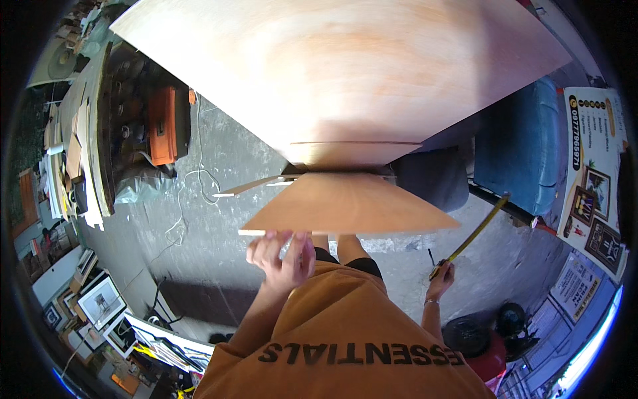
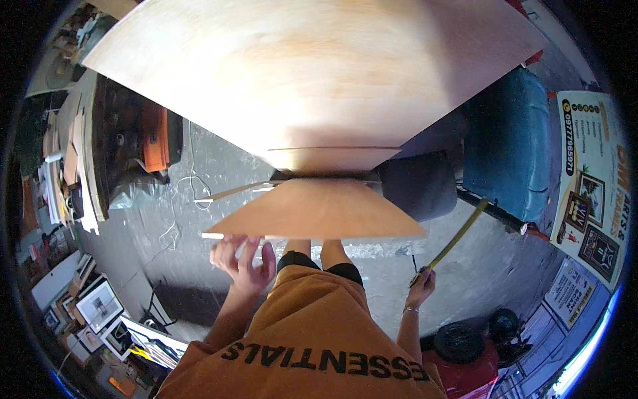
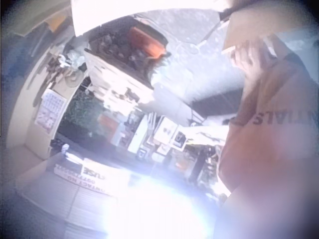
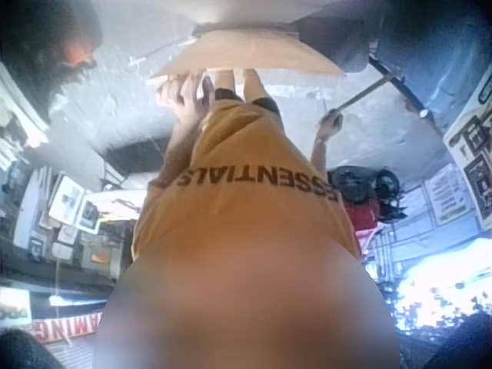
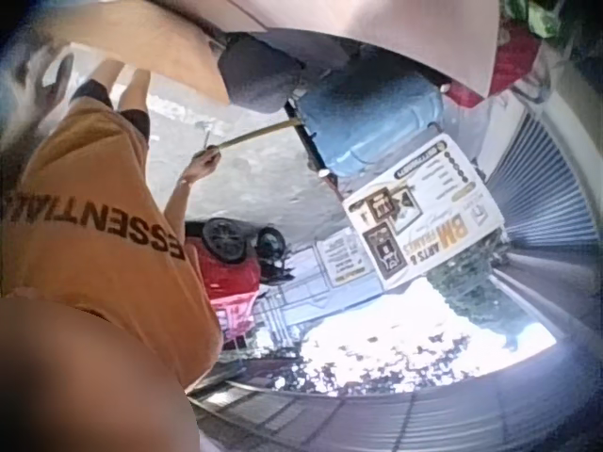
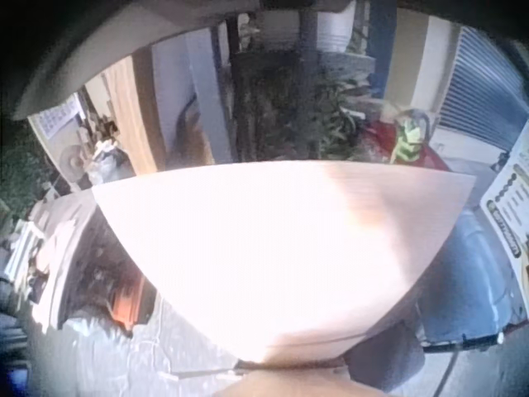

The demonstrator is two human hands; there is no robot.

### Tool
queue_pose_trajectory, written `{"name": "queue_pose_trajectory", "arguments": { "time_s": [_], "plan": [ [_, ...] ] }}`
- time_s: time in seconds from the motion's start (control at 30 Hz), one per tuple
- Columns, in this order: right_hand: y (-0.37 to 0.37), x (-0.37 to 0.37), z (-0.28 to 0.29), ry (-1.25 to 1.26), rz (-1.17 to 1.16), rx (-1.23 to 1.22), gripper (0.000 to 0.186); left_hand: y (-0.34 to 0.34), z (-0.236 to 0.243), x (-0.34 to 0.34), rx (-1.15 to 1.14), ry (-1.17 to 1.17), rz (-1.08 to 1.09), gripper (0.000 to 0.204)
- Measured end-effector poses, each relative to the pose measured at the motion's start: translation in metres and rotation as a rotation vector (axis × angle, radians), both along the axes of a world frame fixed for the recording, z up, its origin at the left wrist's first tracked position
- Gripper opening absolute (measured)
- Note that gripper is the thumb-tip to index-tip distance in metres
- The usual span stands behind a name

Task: The person measures and marks a large sheet of plywood with a tape measure and pencil, then uses a utility knife and straightedge to cut the sheet along the marked lines. The person handles the plywood, tape measure, pencil, utility knife, and straightedge throughout the task.

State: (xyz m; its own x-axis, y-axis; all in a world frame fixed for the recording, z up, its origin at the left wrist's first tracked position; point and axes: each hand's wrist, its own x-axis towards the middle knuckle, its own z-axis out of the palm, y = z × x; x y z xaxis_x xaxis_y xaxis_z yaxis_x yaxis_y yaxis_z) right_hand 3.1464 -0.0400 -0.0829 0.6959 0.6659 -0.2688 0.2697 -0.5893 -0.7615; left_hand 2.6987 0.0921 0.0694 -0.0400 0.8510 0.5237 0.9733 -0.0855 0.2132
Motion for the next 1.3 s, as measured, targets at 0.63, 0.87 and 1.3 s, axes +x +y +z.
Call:
{"name": "queue_pose_trajectory", "arguments": {
  "time_s": [0.63,0.87,1.3],
  "plan": [
    [0.367,-0.154,0.152,-0.982,1.189,0.446,0.015,0.114,-0.027,-0.080,-0.014,-0.625,0.254,0.021],
    [0.389,-0.141,0.151,-1.044,1.144,0.450,0.017,0.100,-0.048,-0.073,-0.096,-0.735,0.231,0.017],
    [0.388,-0.119,0.139,-0.969,1.094,0.400,0.017,0.088,-0.052,-0.067,-0.229,-0.764,0.230,0.021]
  ]
}}
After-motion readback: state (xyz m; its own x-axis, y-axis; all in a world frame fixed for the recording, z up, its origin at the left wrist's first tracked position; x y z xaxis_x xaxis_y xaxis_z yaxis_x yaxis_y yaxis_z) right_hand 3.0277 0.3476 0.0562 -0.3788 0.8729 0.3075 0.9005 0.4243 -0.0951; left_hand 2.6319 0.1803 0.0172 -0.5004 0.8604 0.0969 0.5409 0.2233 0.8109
